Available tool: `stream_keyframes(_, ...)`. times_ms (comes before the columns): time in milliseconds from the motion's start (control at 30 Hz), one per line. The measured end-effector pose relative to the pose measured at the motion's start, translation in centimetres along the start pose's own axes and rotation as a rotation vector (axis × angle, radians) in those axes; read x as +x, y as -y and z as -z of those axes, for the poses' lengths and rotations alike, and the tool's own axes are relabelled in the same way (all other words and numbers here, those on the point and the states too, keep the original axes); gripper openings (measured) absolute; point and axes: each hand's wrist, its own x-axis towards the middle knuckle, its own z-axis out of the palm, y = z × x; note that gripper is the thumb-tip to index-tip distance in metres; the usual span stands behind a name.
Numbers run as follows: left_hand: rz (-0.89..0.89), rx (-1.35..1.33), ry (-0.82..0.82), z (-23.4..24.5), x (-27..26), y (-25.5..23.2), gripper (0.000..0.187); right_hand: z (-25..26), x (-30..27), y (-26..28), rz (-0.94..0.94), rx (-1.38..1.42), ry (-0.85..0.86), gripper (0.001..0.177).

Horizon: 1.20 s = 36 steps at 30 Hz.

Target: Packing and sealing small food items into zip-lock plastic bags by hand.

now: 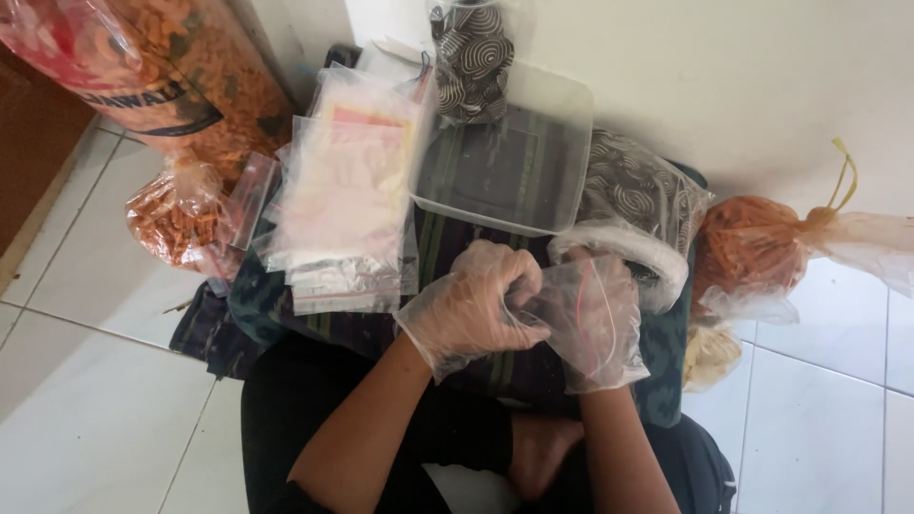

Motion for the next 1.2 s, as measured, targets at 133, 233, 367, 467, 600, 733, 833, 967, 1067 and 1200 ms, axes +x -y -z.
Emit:
stream_keyframes(133, 0.086, -0.054, 0.059, 0.2, 0.0, 0.1, 0.041, 1.5, -0.2, 0.6, 0.076, 0.115, -0.112, 0.043)
stream_keyframes(233, 0.134, -0.088, 0.116, 0.3, 0.0, 0.3, 0.044, 2.7, -0.7, 0.6, 0.155, 0.234, -0.240, 0.039)
stream_keyframes(367, 0.160, -0.018, 0.084, 0.3, -0.5, 0.1, 0.045, 4.6, -2.8, 0.0, 0.292, 0.428, -0.423, 0.043)
stream_keyframes(467, 0.118, -0.014, 0.115, 0.6, -0.4, 0.3, 0.043, 6.1, -4.4, 0.1, 0.372, 0.544, -0.551, 0.050)
stream_keyframes(600, 0.123, -0.027, 0.184, 1.0, -0.2, -0.1, 0.041, 10.3, -5.0, 1.1, 0.323, 0.381, -0.368, 0.055)
stream_keyframes(733, 0.066, -0.018, 0.167, 1.1, -0.3, 0.0, 0.043, 12.4, -4.5, 2.8, 0.235, 0.302, -0.186, 0.020)
stream_keyframes(833, -0.024, 0.000, 0.144, 0.6, -0.6, 0.6, 0.048, 13.7, -4.1, 3.3, 0.402, 0.331, -0.223, 0.013)
stream_keyframes(967, -0.010, 0.095, 0.249, 0.7, -1.0, 0.6, 0.073, 15.0, -3.8, 3.9, 0.437, 0.258, -0.177, 0.009)
stream_keyframes(1067, -0.022, 0.085, 0.269, 0.9, -0.9, 0.5, 0.089, 15.4, -3.2, 3.4, 0.428, 0.184, -0.122, 0.006)
stream_keyframes(1200, -0.084, 0.079, 0.271, 0.6, -1.2, 0.9, 0.101, 17.2, -2.2, 4.8, 0.464, 0.183, -0.028, 0.014)
